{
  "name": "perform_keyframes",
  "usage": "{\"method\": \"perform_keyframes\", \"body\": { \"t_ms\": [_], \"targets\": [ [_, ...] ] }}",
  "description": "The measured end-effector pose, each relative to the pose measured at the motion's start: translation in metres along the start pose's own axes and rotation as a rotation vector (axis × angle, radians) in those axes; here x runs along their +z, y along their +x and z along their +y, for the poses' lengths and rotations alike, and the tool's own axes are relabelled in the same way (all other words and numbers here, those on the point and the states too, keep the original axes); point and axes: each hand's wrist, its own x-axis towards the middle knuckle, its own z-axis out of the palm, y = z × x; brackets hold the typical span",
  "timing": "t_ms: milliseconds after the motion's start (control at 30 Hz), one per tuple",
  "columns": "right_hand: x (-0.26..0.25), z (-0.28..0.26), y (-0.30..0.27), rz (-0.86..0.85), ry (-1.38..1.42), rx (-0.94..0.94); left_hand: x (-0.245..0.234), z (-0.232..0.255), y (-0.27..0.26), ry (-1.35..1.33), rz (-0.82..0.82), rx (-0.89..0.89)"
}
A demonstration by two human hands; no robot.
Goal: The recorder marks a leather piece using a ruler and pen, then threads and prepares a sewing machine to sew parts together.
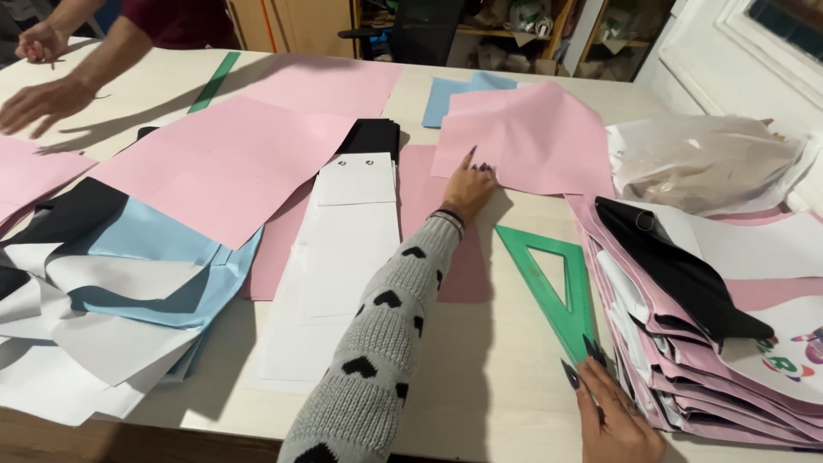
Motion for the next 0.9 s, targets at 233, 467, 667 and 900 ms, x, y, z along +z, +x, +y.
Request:
{"method": "perform_keyframes", "body": {
  "t_ms": [233, 467, 667, 900],
  "targets": [
    [-0.006, -0.005, 0.002, -0.034, -0.005, 0.054, 0.008, -0.002, 0.021, 0.136, 0.093, 0.081],
    [-0.007, -0.010, 0.006, 0.009, -0.022, 0.027, -0.093, -0.092, 0.054, -0.060, 0.434, -0.185],
    [-0.026, -0.033, 0.017, -0.064, 0.055, 0.061, -0.232, -0.193, -0.041, -0.249, 0.796, -0.185],
    [-0.027, -0.033, 0.016, -0.067, 0.057, 0.003, -0.325, -0.190, -0.228, -0.119, 0.778, -0.051]
  ]
}}
